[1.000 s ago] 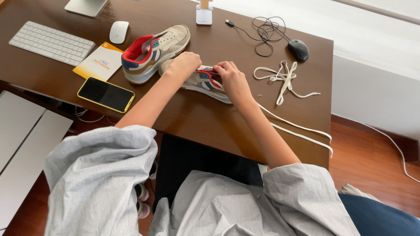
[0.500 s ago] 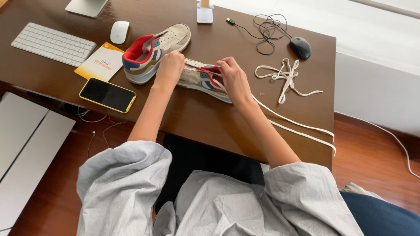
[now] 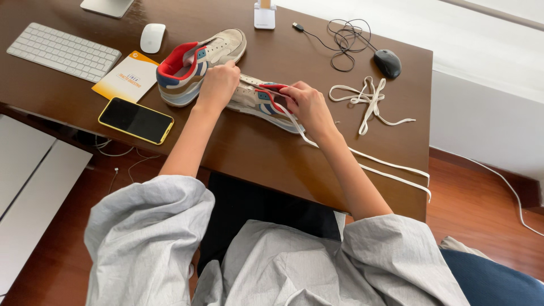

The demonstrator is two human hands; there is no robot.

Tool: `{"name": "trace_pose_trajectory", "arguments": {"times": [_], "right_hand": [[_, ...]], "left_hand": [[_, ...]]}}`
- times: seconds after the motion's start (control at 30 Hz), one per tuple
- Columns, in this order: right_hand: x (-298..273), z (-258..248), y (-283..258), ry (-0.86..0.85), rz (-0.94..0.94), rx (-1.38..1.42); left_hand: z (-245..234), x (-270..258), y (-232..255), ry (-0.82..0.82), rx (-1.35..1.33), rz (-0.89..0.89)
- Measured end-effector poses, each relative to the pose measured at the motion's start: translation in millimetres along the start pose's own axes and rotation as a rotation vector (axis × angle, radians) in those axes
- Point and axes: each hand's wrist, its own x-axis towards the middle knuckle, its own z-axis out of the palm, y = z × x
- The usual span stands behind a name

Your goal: The person removes the laces from a pair of sneakers and then re-laces one shoe by threading the laces through the eyelets and tying a knot. The other shoe remains unlaced on the desk.

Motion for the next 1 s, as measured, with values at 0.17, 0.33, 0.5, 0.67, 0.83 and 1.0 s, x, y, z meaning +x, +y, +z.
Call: {"name": "trace_pose_trajectory", "arguments": {"times": [0.17,0.33,0.5,0.67,0.83,1.0], "right_hand": [[-8.2,0.3,-0.2,0.11,-0.168,-0.162],[-20.6,-4.6,6.5,0.066,-0.262,-0.176],[-21.2,-2.9,9.4,0.081,-0.28,-0.265],[-35.8,-7.6,-1.1,0.055,-0.271,-0.241],[-43.3,-16.7,-10.2,0.037,-0.257,-0.03],[-50.6,-22.4,-10.4,0.034,0.009,0.262]], "left_hand": [[-16.0,-21.9,7.5,0.092,-0.489,-0.33],[-10.8,-44.4,5.6,0.097,-0.832,-0.211],[1.0,-54.0,11.0,0.046,-0.788,-0.256],[6.1,-52.2,3.2,0.018,-0.762,-0.251],[8.3,-53.4,-1.9,-0.043,-0.72,-0.252],[7.0,-53.6,-0.4,-0.026,-0.713,-0.233]]}}
